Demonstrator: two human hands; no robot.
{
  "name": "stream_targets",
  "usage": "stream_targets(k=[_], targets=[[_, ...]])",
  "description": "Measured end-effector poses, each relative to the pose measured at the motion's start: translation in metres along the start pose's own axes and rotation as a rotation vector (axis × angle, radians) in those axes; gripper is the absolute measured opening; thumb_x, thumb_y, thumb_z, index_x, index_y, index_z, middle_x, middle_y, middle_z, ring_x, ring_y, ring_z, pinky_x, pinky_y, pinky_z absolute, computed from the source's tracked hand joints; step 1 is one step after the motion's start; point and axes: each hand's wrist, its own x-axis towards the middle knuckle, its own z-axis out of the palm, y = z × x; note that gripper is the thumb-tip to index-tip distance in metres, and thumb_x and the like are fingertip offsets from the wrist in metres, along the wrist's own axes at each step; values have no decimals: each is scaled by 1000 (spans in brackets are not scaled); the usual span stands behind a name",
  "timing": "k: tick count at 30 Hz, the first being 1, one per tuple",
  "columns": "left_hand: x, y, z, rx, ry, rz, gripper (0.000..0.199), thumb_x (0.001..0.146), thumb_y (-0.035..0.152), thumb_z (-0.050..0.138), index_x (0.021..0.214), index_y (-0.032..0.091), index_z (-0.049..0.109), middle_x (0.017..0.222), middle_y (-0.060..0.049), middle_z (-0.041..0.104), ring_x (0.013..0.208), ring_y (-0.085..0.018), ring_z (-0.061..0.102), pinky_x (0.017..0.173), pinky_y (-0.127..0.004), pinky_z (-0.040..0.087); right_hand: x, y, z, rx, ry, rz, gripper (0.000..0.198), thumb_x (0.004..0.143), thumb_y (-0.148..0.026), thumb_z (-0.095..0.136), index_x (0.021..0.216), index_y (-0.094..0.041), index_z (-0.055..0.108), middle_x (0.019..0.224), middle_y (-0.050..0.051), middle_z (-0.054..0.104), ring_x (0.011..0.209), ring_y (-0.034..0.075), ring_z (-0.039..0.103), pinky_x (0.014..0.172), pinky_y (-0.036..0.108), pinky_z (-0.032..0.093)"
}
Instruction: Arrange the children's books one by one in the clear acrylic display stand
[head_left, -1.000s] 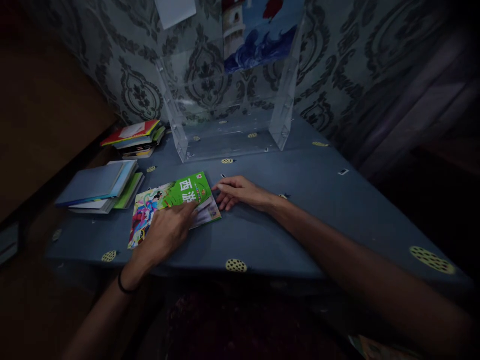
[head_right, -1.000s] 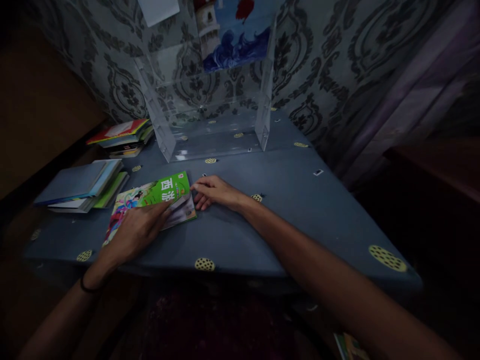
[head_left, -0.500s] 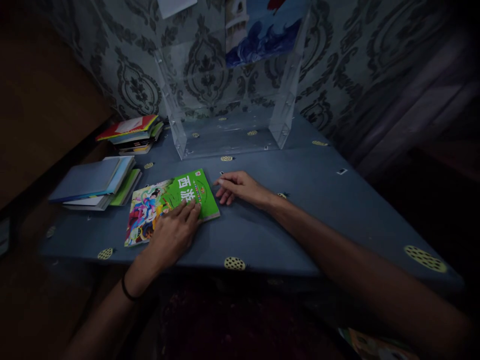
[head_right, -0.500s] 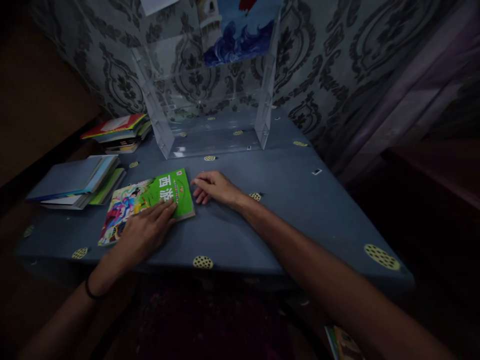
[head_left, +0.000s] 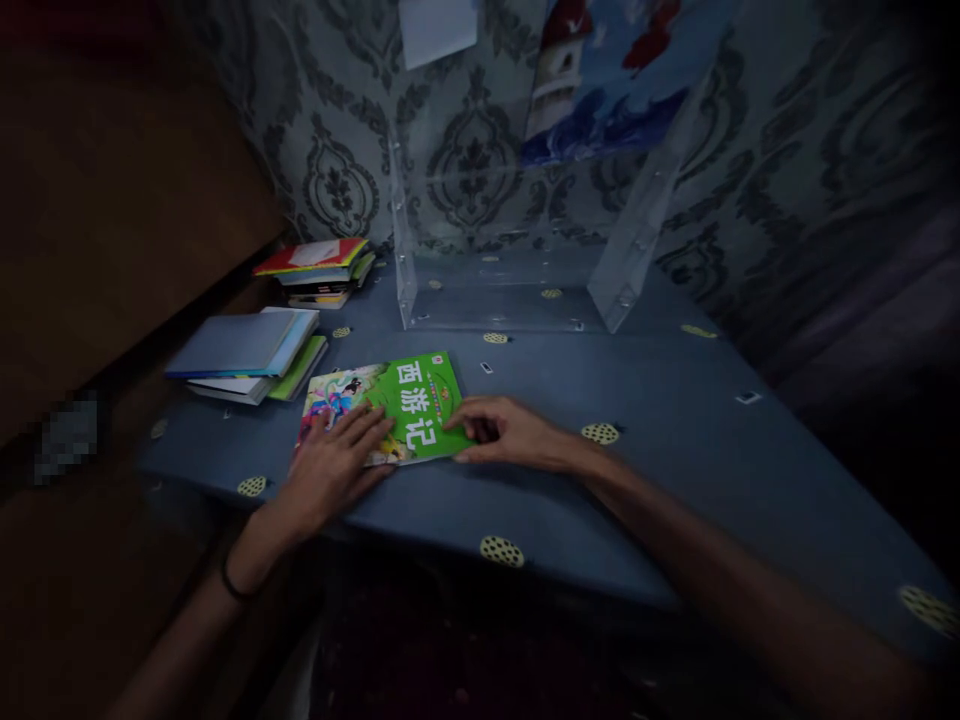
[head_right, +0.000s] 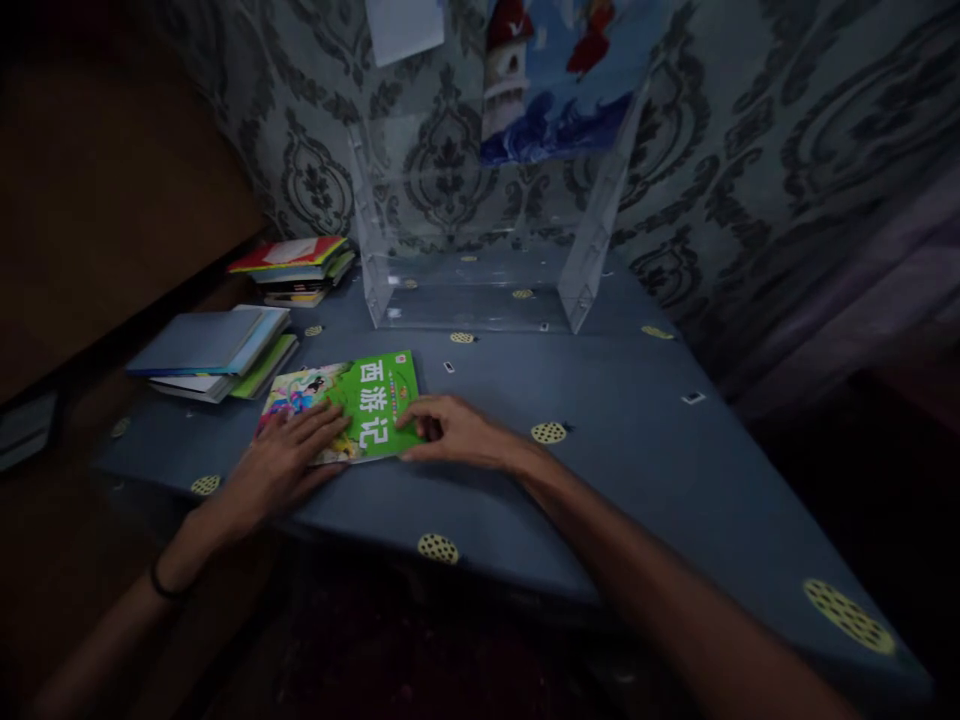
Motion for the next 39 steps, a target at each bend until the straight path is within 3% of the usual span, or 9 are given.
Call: stream_targets(k=[2,5,7,10,14,20,27,31,39], targets=[[-20,-25,-2,-14,-34,-126,62,94,57,54,146,23,47,155,-15,46,143,-37,42,110,-60,42,0,0,1,-135,3,-56,25,74,-24,81,98,-20,73,76,-3,55,64,10,50,57,23,42],[-43,-41,-5,-97,-75,-229,68,95,59,50,151,23,39,160,-17,36,136,-35,51,103,-49,51,-1,4,-4,-292,-4,-118,21,83,-24,74,104,-22,74,82,0,61,66,12,55,62,25,47],[-50,-34,-8,-106,-100,-257,64,96,55,49,151,24,39,160,-16,36,125,-33,62,95,-45,57,-2,9,-14,-408,16,-127,20,90,-27,67,108,-25,74,89,2,66,74,15,61,70,29,51],[-50,-5,-15,-35,-110,-249,60,94,53,54,145,23,48,151,-17,49,111,-33,69,82,-43,61,0,16,-31,-629,169,-37,26,97,-23,54,113,-26,74,96,6,71,88,21,66,80,35,53],[-42,27,-26,53,-66,-215,51,94,48,58,135,17,56,135,-18,62,104,-31,68,78,-42,60,5,24,-38,-821,350,79,35,96,-22,48,122,-24,72,100,9,73,87,25,68,77,36,53],[-31,35,-33,63,-37,-162,59,87,63,60,119,12,60,115,-18,65,107,-35,57,89,-51,52,5,26,-13,-753,416,37,38,95,-24,46,124,-19,69,99,12,71,84,27,66,77,41,53],[-28,47,-30,58,-79,-206,34,97,44,55,117,17,59,122,-14,64,111,-29,59,70,-32,57,1,9,13,-610,343,-95,34,95,-20,46,118,-25,71,101,8,69,86,23,65,80,39,54],[-25,45,-38,-1,-81,-158,21,99,34,51,101,17,64,102,-10,70,96,-26,65,68,-31,54,1,1,26,-559,262,-188,34,96,-19,46,119,-25,71,103,8,70,93,23,66,86,41,55],[-15,33,-51,-214,-58,-172,31,101,32,46,86,19,71,83,-6,74,73,-16,67,68,-27,45,1,-4,44,-440,227,-244,30,98,-23,50,120,-26,70,117,7,71,109,25,65,100,48,52]])
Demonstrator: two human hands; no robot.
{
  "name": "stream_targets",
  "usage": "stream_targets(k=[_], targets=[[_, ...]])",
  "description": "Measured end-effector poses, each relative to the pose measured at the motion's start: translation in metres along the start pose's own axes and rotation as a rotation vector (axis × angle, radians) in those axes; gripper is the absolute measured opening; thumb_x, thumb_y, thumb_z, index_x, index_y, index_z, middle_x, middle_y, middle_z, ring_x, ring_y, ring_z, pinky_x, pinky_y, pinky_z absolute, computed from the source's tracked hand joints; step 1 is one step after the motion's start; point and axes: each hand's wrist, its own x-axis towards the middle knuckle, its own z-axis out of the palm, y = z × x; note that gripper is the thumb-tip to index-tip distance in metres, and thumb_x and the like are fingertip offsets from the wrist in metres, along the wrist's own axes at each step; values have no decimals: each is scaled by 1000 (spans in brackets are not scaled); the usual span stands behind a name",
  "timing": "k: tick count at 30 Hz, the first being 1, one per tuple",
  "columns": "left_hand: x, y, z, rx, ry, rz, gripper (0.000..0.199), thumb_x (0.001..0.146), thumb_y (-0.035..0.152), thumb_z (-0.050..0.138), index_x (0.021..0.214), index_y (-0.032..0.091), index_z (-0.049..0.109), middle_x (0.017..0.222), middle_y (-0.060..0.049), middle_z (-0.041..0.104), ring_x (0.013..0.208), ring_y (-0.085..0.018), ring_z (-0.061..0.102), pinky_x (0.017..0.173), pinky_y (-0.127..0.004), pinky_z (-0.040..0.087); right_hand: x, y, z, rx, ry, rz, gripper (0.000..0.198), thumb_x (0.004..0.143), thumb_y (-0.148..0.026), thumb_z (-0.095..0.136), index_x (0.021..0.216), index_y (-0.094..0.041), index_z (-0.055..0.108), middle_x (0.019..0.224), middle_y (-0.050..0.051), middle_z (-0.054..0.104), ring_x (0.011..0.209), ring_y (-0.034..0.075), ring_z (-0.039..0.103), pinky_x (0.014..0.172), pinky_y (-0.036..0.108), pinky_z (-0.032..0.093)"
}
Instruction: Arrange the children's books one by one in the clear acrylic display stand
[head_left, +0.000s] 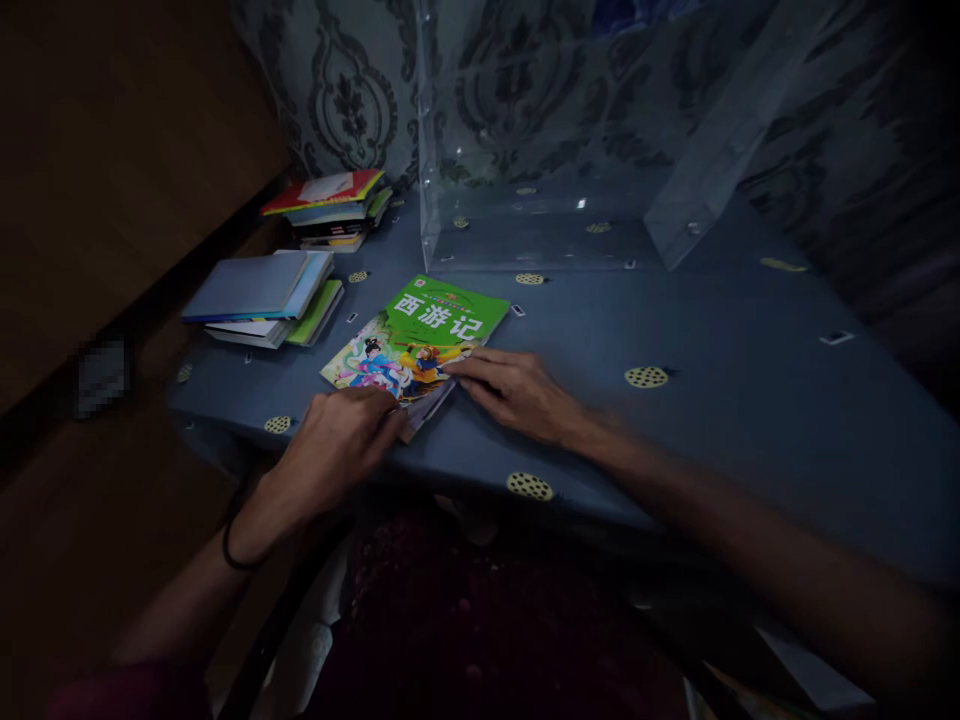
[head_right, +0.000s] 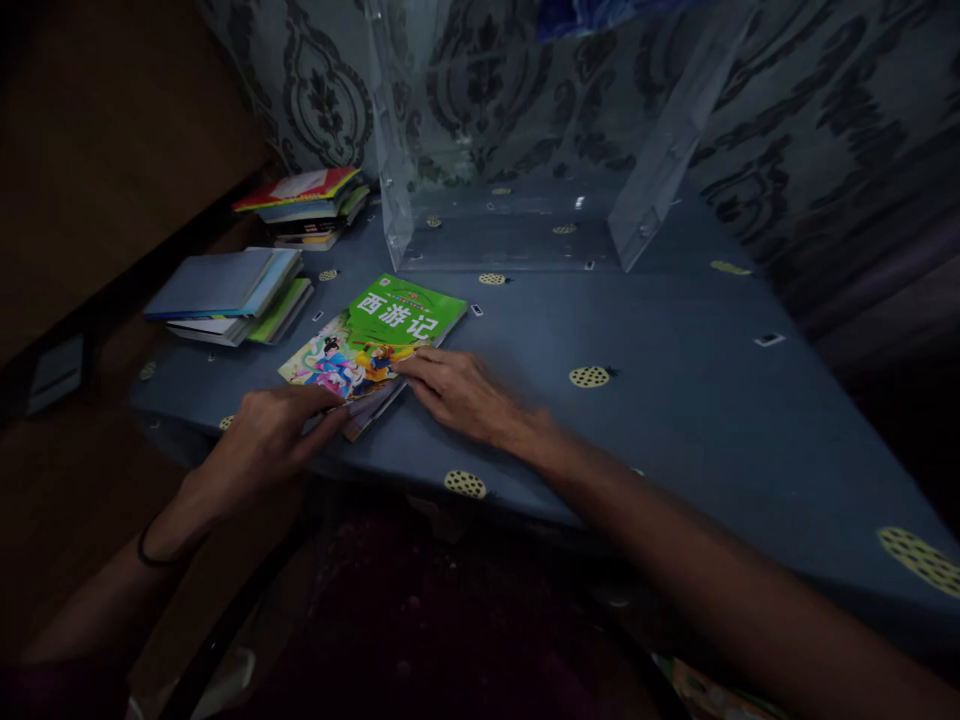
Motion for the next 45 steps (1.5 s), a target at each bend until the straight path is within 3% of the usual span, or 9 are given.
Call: stream_targets(k=[6,12,20,26,33,36,39,43,45], targets=[[7,-1,-7,38,19,-24,36,99,33,45,78,17,69,71,-4,71,58,-14,58,58,-27,35,1,-5,3,105,48,19,31,96,-21,53,122,-26,69,127,6,68,119,26,62,109,51,46],[17,10,-12,-42,-37,4,37,99,31,44,75,18,69,65,-1,66,56,-13,53,59,-26,34,3,-4,0,45,92,42,34,95,-16,50,122,-24,69,122,7,70,113,26,64,102,50,51],[4,28,9,213,-13,58,37,103,34,39,87,15,67,82,-8,70,71,-17,63,61,-27,42,-11,-12,5,-76,39,-6,36,94,-14,46,118,-23,71,106,8,68,96,23,64,88,41,55],[-12,33,15,251,-76,95,25,100,33,48,103,16,65,105,-13,68,100,-25,63,68,-29,55,-28,-37,14,-210,-51,-114,34,95,-15,45,118,-23,69,104,9,64,94,22,61,78,36,54],[-10,-2,13,23,42,193,28,102,25,43,101,19,70,102,-8,73,97,-21,67,83,-34,57,-41,-61,19,-463,-122,-150,39,95,-10,46,128,-21,62,99,10,68,90,23,62,69,34,55],[11,-28,14,33,94,55,26,101,28,45,103,18,69,102,-8,73,97,-24,67,83,-37,56,-42,-61,20,-488,-104,-135,45,90,-5,48,129,-22,61,98,10,68,90,24,63,68,35,57],[36,-52,19,110,133,-126,29,99,30,49,119,14,64,111,-13,71,104,-28,66,81,-39,55,-40,-61,18,-394,-112,-92,44,86,-3,47,122,-23,65,98,9,68,89,24,63,69,37,58],[62,-72,27,25,100,-149,39,97,31,50,132,14,55,118,-15,70,107,-26,66,87,-36,52,-30,-61,15,-125,-71,16,34,89,-9,48,111,-25,69,101,8,65,93,23,63,78,39,59],[72,-79,30,-43,95,-177,42,96,33,49,133,13,54,117,-15,70,106,-25,66,87,-35,51,-22,-58,15,-104,-9,104,28,92,-18,50,111,-24,70,101,9,64,94,23,63,80,41,58]])
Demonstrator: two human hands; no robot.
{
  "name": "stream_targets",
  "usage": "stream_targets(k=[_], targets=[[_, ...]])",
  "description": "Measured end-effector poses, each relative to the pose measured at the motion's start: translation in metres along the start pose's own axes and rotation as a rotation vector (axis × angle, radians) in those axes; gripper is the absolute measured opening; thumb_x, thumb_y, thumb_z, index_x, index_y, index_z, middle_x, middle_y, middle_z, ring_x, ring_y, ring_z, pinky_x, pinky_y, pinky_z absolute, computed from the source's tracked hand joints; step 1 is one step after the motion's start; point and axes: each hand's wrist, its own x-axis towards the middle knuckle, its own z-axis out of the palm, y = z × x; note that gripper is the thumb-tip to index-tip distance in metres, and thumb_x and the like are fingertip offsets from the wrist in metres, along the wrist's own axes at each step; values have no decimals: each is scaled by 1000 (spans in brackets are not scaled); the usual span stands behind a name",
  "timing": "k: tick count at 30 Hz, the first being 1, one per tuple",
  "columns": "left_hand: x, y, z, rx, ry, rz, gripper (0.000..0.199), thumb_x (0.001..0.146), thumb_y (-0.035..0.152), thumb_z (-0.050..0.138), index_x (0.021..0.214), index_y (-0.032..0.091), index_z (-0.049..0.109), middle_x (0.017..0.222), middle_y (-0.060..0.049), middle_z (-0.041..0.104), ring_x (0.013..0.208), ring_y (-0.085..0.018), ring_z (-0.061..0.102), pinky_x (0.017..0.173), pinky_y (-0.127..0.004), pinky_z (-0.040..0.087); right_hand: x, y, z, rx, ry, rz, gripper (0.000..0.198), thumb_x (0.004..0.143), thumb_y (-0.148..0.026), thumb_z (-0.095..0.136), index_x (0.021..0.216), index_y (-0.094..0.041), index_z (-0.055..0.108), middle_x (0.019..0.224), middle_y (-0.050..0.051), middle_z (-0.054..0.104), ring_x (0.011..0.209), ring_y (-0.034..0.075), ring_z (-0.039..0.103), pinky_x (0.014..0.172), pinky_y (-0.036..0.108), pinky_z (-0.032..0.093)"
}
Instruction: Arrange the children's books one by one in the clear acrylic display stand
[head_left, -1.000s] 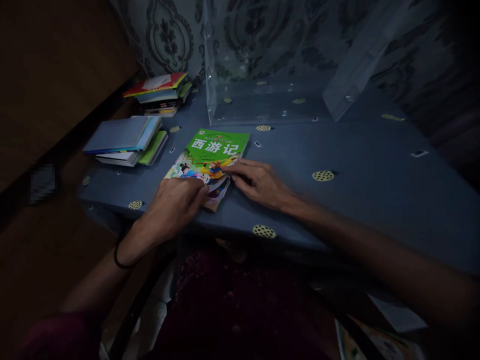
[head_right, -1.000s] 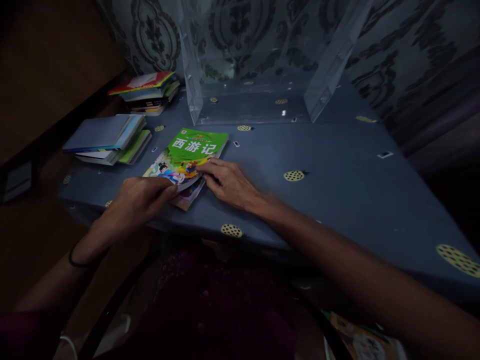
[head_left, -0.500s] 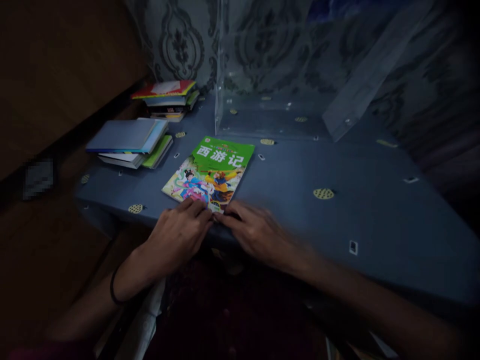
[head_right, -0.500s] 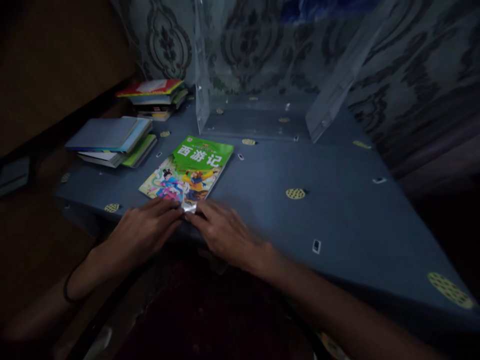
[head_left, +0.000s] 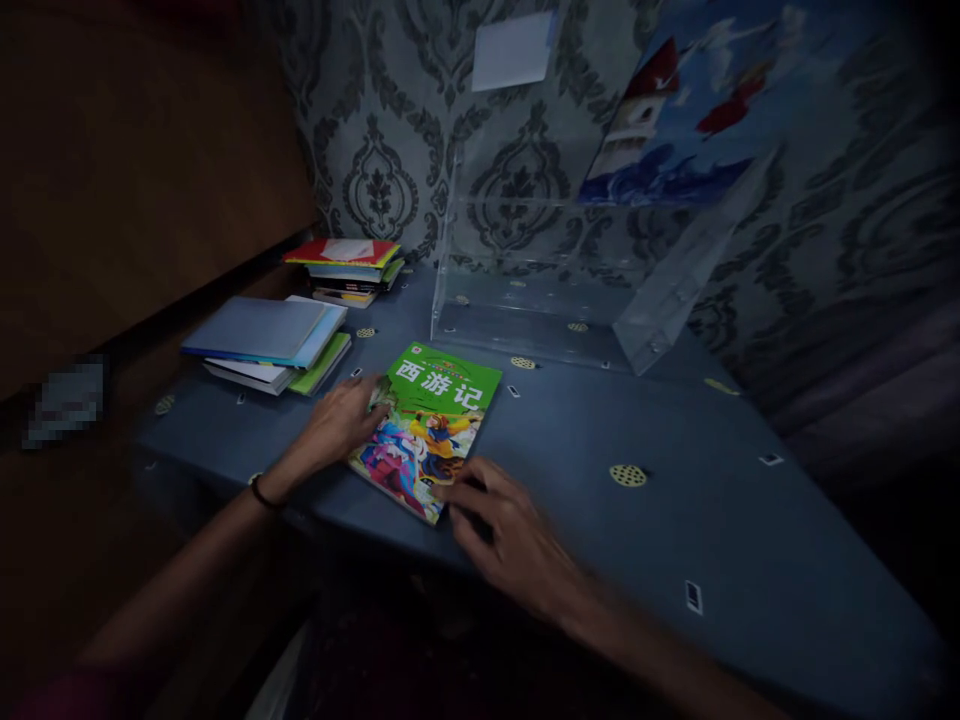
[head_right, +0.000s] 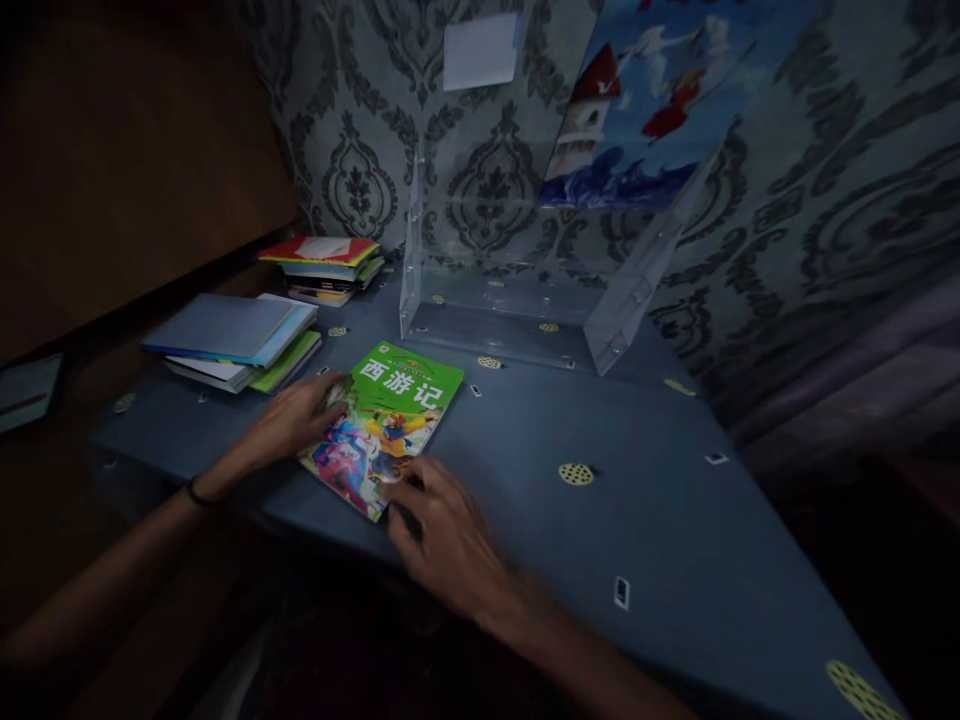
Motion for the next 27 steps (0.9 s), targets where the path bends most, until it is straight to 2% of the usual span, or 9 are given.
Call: stream_targets(k=[4,8,10,13,16,17,20,22,27], targets=[[25,-12,1,-149,-46,-122,40,93,37,50,123,13,62,95,-10,74,86,-24,67,74,-31,46,18,10,3,-227,64,218,38,94,-37,56,127,-22,65,109,14,61,102,30,60,88,50,55],[47,-22,-1,-346,-109,-176,29,86,39,57,88,15,71,72,-4,67,69,-20,59,59,-28,36,32,24,4,-362,41,342,49,95,-42,54,139,-20,57,137,20,52,122,37,53,99,57,48],[52,-22,-1,-505,-163,-241,27,82,38,60,67,17,66,57,0,57,59,-16,51,54,-27,30,39,28,5,-367,24,380,53,96,-43,53,142,-17,54,144,22,48,130,40,48,102,58,45],[51,-14,0,-799,-169,-398,30,77,37,67,55,18,58,47,5,46,49,-12,43,50,-25,26,46,29,7,-338,10,437,58,94,-40,55,146,-14,50,148,24,46,139,41,42,107,60,40],[40,-1,9,-1010,-103,-435,31,73,41,72,61,18,56,49,4,53,47,-13,50,48,-24,35,47,27,9,-271,15,543,63,92,-38,58,148,-11,49,155,26,39,143,43,38,112,61,36],[36,3,15,-1198,-93,-519,31,69,41,77,64,18,56,52,3,57,47,-14,54,48,-24,39,46,29,11,-230,23,564,63,91,-39,58,148,-13,50,156,25,38,144,43,37,113,61,35],[32,10,36,-1586,-82,-608,34,62,33,86,80,18,61,62,0,68,54,-20,67,53,-28,51,43,42,18,-89,123,540,65,91,-43,58,150,-17,47,159,20,35,148,42,31,116,61,31],[31,15,41,-1682,-32,-681,40,62,23,88,92,18,63,70,-2,73,61,-23,72,57,-30,56,42,52,23,-2,213,537,65,92,-45,57,150,-18,47,163,17,29,150,40,25,119,59,27],[20,44,11,-1799,-23,-743,53,69,11,83,117,19,63,90,-6,79,79,-27,78,68,-33,63,43,53,28,249,364,606,70,97,-48,44,157,-12,33,166,14,14,154,32,13,123,54,20]])
